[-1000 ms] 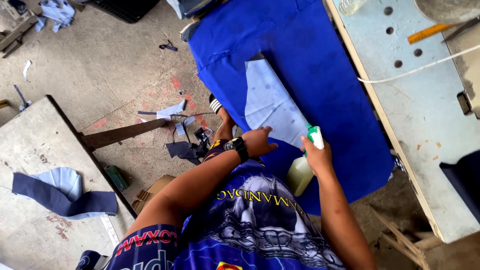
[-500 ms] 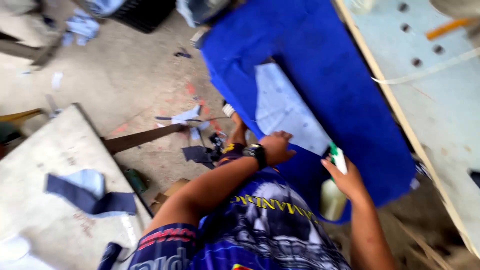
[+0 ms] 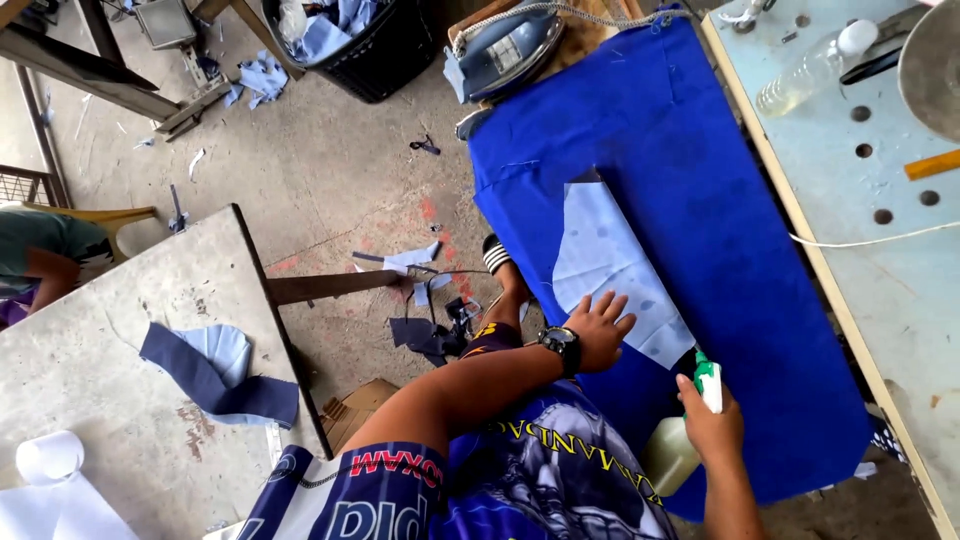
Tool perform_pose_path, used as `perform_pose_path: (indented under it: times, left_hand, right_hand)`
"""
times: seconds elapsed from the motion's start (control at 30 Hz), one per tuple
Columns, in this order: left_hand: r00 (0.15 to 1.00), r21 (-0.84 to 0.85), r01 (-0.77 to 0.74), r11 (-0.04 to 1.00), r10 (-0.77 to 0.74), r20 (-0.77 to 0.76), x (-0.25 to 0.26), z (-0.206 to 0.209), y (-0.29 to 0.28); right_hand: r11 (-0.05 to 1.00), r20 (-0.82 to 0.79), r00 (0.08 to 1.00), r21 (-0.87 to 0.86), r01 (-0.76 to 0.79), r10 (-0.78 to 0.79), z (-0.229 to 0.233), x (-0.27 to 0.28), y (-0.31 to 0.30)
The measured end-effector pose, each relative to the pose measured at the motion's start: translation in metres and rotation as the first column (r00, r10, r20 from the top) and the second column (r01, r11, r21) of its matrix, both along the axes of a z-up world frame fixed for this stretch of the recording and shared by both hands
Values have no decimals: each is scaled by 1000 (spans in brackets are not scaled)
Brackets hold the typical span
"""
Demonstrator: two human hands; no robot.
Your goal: The person irons a light blue fabric piece on a blue ironing board. They spray the fabric with water from a spray bottle, then use a steam iron to press it flat. The person repeats this process on another fabric piece.
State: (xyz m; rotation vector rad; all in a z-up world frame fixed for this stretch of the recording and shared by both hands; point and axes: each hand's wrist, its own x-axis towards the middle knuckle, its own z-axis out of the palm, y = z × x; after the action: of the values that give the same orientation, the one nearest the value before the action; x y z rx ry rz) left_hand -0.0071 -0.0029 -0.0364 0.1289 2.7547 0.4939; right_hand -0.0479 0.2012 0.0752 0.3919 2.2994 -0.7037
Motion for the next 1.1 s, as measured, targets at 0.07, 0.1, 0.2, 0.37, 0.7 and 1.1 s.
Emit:
perform_pose_path:
  times: [0.07, 0.1, 0.2, 0.37, 0.7, 1.1]
  left_hand:
    - [999, -10, 10, 1000, -10, 31, 0, 2, -2]
    - [998, -17, 23, 1000, -22, 65, 0, 3, -3]
    - [999, -46, 8, 999, -5, 53, -2, 5, -3]
    - [998, -68, -6, 998, 10, 65, -10, 5, -9]
    - [996, -53, -58, 997, 62, 66, -7, 0, -12]
    - [945, -103, -142, 985, 166, 283, -4, 34, -34]
  right_hand:
    - [997, -36, 999, -75, 6, -9, -9, 2, 4]
    - [989, -67, 997, -147, 13, -23, -13, 3, 6]
    - [997, -39, 999, -72, -36, 33, -26, 0, 12]
    - [999, -48, 999, -40, -11, 10, -24, -6, 3]
    - [996, -34, 999, -94, -2, -1, -19, -11, -13]
    - [993, -158, 986, -94, -69, 53, -45, -15, -16]
